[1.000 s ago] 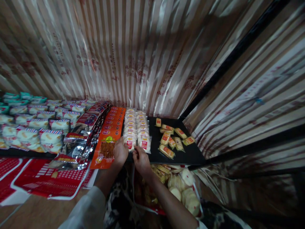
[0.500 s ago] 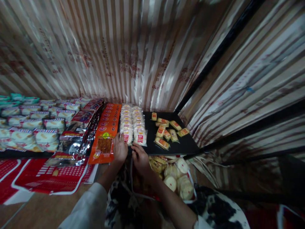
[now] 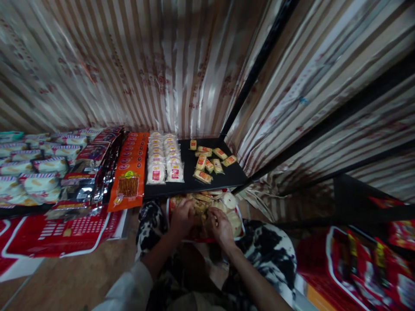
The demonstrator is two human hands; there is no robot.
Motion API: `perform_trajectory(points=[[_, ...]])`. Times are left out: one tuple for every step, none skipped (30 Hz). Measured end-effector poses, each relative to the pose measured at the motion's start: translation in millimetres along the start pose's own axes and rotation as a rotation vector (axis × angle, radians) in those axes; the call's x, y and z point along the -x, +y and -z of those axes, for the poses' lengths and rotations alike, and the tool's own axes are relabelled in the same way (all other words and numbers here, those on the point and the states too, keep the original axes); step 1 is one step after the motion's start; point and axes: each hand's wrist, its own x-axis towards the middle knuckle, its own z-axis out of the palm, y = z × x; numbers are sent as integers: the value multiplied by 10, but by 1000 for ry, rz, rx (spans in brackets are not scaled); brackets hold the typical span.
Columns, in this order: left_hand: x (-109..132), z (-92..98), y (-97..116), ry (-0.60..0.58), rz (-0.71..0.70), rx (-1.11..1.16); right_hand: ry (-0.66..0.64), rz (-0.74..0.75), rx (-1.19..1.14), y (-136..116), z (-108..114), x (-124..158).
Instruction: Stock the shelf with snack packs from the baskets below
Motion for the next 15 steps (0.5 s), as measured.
perform_trajectory(points=[[48,-142,55,-67,54,10,0,-18,10,27,46,36],[88,-276,106,-139,115,1,-4,-34,22,39,86,70],[119,-396,151,-216,186,-17,-10,-48,37,40,121,104],[143,-502,190,-281,259,-31,-18,-60,52,35,151,139],[160,-593,221,-317,299,-41,-28,-69,65,28,175,176],[172,-670,243,-343,333,-48,-38,-79,77,24,192,215],[179,-734,257,-358,357,-53,-46,-90,84,25,202,255],[182,-787,262,-367,372,-55,-50,-104,85,34,203,295],[182,-832,258,-377,388,-58,-52,-120,82,49,197,332],[181,-870,248,-385,403,-60,-56,-136,81,69,184,366],[180,-901,233,-391,416,-62,-63,-152,82,92,166,394],[179,-926,215,-393,428,-64,-75,-166,85,116,144,417],[180,-945,198,-391,437,-65,-90,-179,87,138,120,433],[183,-956,182,-386,441,-63,-104,-194,87,156,95,443],[189,-957,168,-379,441,-59,-112,-215,79,171,73,448]])
